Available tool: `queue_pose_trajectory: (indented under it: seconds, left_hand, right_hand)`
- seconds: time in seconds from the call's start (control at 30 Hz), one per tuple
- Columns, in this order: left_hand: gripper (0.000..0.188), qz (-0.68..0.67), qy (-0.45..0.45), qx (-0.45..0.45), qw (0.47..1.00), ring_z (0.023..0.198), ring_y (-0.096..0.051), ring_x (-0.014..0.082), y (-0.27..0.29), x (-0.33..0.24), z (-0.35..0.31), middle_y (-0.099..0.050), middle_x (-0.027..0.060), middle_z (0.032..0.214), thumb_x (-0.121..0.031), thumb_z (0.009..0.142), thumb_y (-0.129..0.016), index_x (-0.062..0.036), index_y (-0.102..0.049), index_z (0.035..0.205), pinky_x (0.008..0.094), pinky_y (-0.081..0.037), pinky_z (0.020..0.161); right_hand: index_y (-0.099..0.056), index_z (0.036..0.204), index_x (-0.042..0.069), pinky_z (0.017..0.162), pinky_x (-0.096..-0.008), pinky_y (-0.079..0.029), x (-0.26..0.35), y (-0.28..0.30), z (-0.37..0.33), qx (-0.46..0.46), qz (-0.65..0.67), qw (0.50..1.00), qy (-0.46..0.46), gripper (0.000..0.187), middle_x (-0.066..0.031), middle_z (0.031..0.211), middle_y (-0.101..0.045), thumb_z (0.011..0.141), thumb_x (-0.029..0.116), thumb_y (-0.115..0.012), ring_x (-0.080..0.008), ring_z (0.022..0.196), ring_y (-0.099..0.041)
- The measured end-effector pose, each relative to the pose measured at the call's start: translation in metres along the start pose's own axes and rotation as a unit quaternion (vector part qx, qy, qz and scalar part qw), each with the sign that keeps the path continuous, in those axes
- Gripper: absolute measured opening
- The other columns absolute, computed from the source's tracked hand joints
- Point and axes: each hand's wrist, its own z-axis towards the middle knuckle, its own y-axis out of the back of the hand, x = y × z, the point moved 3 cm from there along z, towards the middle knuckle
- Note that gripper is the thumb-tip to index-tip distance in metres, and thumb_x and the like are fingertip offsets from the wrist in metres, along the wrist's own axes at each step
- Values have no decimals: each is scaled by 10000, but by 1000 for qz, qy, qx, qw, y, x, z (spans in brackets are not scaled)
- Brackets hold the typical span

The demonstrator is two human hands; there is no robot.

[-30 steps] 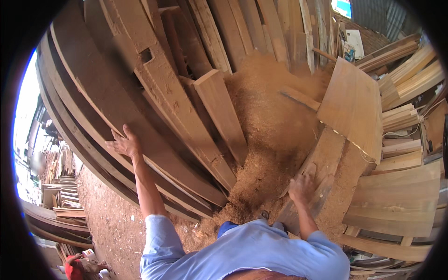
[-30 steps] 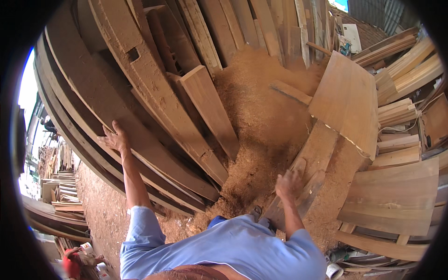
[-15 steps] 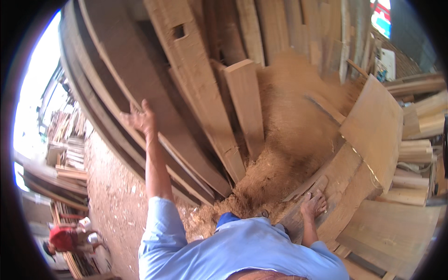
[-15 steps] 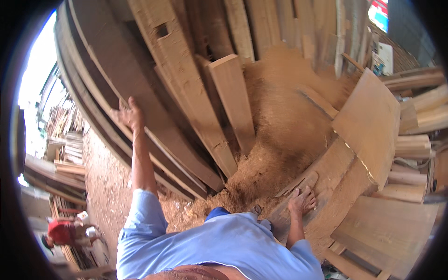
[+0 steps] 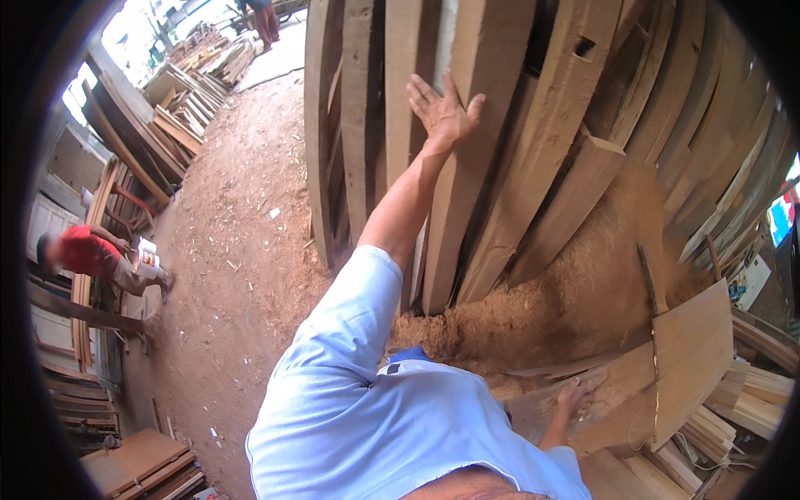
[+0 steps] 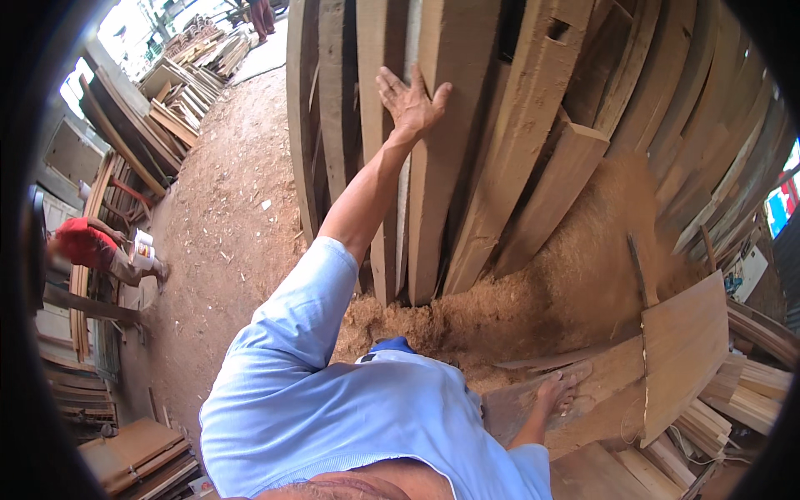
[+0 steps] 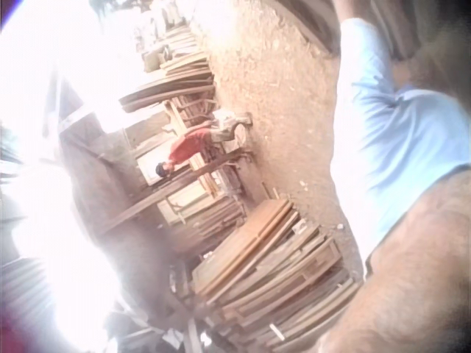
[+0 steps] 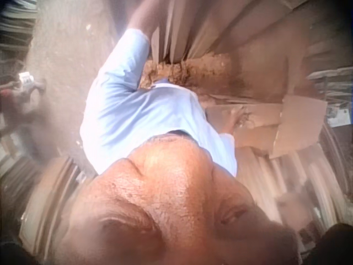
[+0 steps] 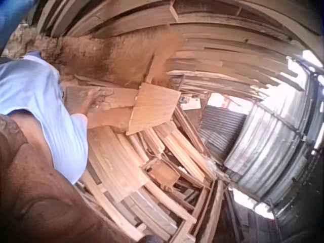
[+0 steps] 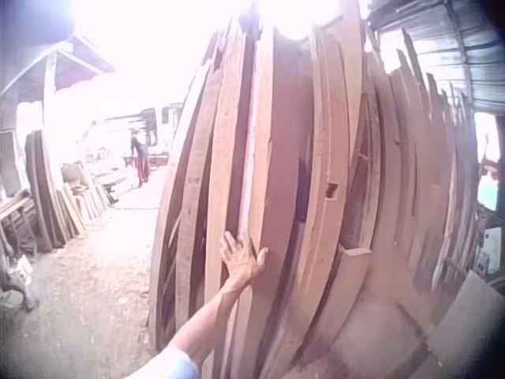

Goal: The person organizes wood planks in a workshop by hand, picking up individual boards from one stack and leaning them vertically against a wall or other planks. They move through the shop, handling various sizes of lumber and placing them into an upright organized arrangement.

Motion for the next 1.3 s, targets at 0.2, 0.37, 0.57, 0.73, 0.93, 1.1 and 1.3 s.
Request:
queue_pose_trajectory:
  seconds: [0.2,0.37,0.57,0.73,0.93,1.1,1.3]
  left_hand:
    - [584,-26,-183,187,965,1301,-297,521,27,92,-133,-264,333,1452,-385,820,-642,-142,-490,1329,545,-293,1076]
    - [814,101,-30,827,553,1197,-531,382,74,344,-426,-476,229,1393,-602,838,-585,-28,-433,1394,430,-437,1023]
    - [806,-204,452,779,383,1196,-553,305,322,323,-513,-492,185,1392,-608,869,-542,-27,-409,1412,456,-454,997]
    - [804,-373,511,690,351,1232,-523,285,373,312,-511,-444,166,1440,-602,888,-519,-39,-371,1443,457,-428,1029]
    - [787,-339,484,738,327,1311,-436,227,355,365,-538,-416,123,1471,-615,919,-458,-53,-353,1460,416,-363,1083]
    - [684,-402,390,738,377,1298,-417,183,351,342,-511,-423,86,1462,-548,971,-411,-66,-368,1455,361,-338,1092]
    - [819,-393,477,686,383,1271,-464,217,324,330,-512,-454,123,1426,-698,936,-262,-68,-376,1447,374,-368,1081]
  right_hand:
    - [-360,1438,178,1090,-513,-261,24,9,-63,45,-33,998,-12,602,-170,1491,-318,933,473,-501,-389,1345,-330]
    - [-373,1435,148,1125,-512,-203,10,-26,-117,-38,8,996,85,616,-190,1515,-285,925,460,-522,-347,1392,-267]
    - [-355,1446,126,1114,-518,-209,4,-31,-119,-44,-22,998,39,661,-163,1532,-267,921,502,-497,-376,1368,-290]
    - [-303,1474,109,1123,-533,-180,24,-20,-127,-8,-53,999,0,751,-166,1547,-235,899,546,-509,-382,1396,-238]
    - [-292,1486,132,1138,-555,-136,26,-15,-145,26,-53,998,5,786,-148,1566,-202,876,567,-528,-353,1418,-207]
    - [-299,1489,167,1143,-542,-143,19,-9,-170,29,-12,999,30,753,-108,1574,-206,881,549,-525,-330,1431,-190]
    - [-320,1479,185,1141,-508,-164,21,-4,-177,-19,-8,999,47,700,-82,1569,-228,899,521,-524,-284,1433,-196]
